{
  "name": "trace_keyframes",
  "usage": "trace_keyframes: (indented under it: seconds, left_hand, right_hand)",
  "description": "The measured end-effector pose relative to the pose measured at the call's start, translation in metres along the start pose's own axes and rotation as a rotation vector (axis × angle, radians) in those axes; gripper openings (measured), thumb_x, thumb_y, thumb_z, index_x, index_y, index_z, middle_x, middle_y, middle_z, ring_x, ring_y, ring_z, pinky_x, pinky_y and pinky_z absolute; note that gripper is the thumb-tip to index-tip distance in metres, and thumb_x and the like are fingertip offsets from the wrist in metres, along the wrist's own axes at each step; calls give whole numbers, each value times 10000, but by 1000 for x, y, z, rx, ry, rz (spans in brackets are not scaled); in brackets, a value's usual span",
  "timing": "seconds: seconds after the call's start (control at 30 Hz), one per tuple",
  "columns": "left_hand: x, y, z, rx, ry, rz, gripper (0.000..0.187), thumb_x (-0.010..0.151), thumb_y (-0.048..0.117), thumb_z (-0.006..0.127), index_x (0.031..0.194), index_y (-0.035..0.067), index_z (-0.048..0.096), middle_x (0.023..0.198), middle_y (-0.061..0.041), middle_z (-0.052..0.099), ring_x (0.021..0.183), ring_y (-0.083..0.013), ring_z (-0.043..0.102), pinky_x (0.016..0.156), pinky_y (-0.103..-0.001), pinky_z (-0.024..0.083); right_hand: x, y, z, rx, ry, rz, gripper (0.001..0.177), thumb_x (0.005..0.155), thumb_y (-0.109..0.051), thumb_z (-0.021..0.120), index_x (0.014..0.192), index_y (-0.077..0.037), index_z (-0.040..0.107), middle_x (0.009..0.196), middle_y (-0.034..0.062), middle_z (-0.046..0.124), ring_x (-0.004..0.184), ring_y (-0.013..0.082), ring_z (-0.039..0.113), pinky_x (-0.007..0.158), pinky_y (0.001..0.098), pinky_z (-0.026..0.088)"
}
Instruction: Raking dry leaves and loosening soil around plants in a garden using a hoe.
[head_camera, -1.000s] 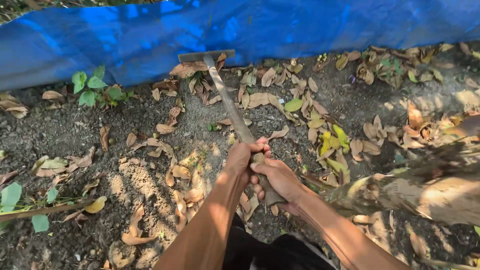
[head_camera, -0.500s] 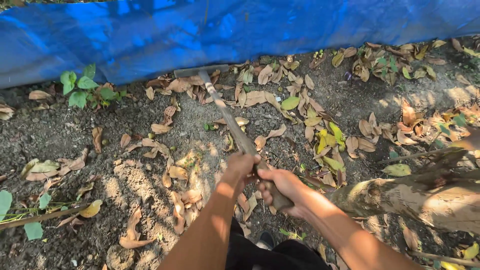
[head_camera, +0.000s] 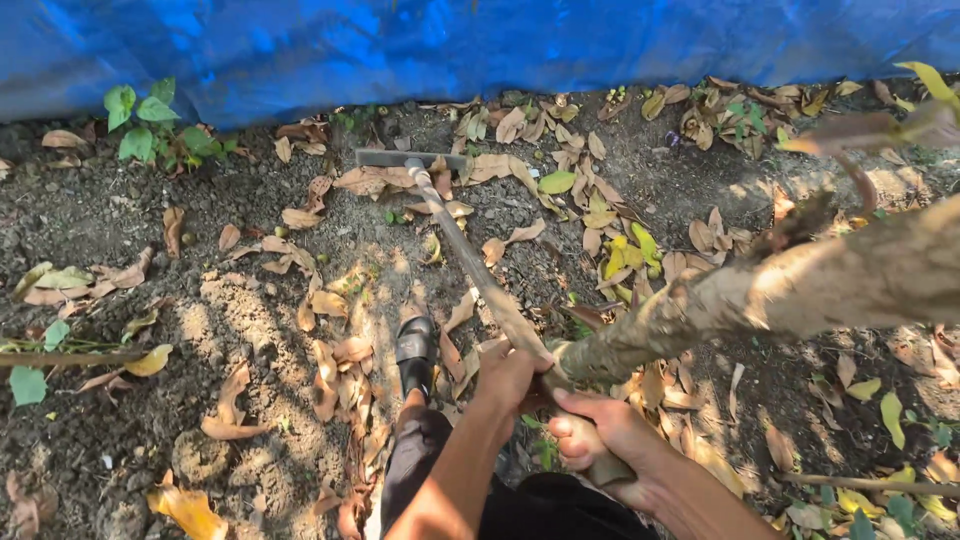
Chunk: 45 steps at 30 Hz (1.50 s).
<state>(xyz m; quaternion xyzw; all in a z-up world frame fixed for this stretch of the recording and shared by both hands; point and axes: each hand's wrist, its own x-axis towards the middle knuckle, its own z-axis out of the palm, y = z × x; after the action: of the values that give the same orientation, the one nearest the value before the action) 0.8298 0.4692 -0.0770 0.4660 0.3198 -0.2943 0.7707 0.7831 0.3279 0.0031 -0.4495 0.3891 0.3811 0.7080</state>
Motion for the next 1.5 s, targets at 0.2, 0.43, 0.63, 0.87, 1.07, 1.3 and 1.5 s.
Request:
trace_keyframes:
  seconds: [0.2,0.43,0.63,0.87,1.07,1.3,1.5]
  left_hand:
    - [-26,-54,16,3,-46,103,228,802,73,667,1015,-5,664,854,-115,707,689,-239,703,615,-404,626]
    - [-69,-45,18,-42,-75,-129,250,778,31,670,1009,-42,607,848,-153,695,712,-257,718,627,-400,632]
    - [-74,-21,20,-271,-65,114,307,763,-4,664,1051,-85,596,837,-171,691,720,-268,715,664,-387,628]
    - [-36,71,24,118,-82,212,335,859,185,702,1105,-26,617,888,-119,722,717,-190,701,676,-354,580]
    - [57,137,13,169,-109,291,237,914,144,561,1054,-31,638,745,-143,654,576,-286,568,500,-446,438]
    - [40,147,26,461,93,231,358,979,361,529,833,58,652,655,13,613,630,-184,636,594,-396,560]
    - [10,126,29,191,-162,52,246,973,319,556,924,83,604,847,-120,658,754,-255,635,701,-408,608]
  right_hand:
    - [-37,36,-45,20,-9,3,177,963,-217,607,1021,-100,487,715,52,557,509,98,463,402,229,356]
    - [-74,53,-36,-110,92,117,215,974,-251,644,1099,-106,545,700,53,531,482,134,454,403,268,343]
    - [-102,27,12,-142,90,14,216,951,-232,650,1095,-87,582,695,47,537,470,122,463,388,256,349]
    - [-54,-22,33,-228,-43,-292,242,1024,-226,588,937,-5,541,654,45,557,458,118,496,397,263,431]
    - [56,-127,101,21,-37,-346,193,1074,-281,492,1006,-139,604,762,-22,589,568,86,536,515,252,494]
    - [123,-164,57,80,-335,-177,339,1082,-334,396,905,-76,530,702,28,549,538,141,540,498,318,544]
    - [81,-120,23,281,-21,-99,250,1081,-257,444,1062,-10,479,725,78,580,497,86,532,400,201,482]
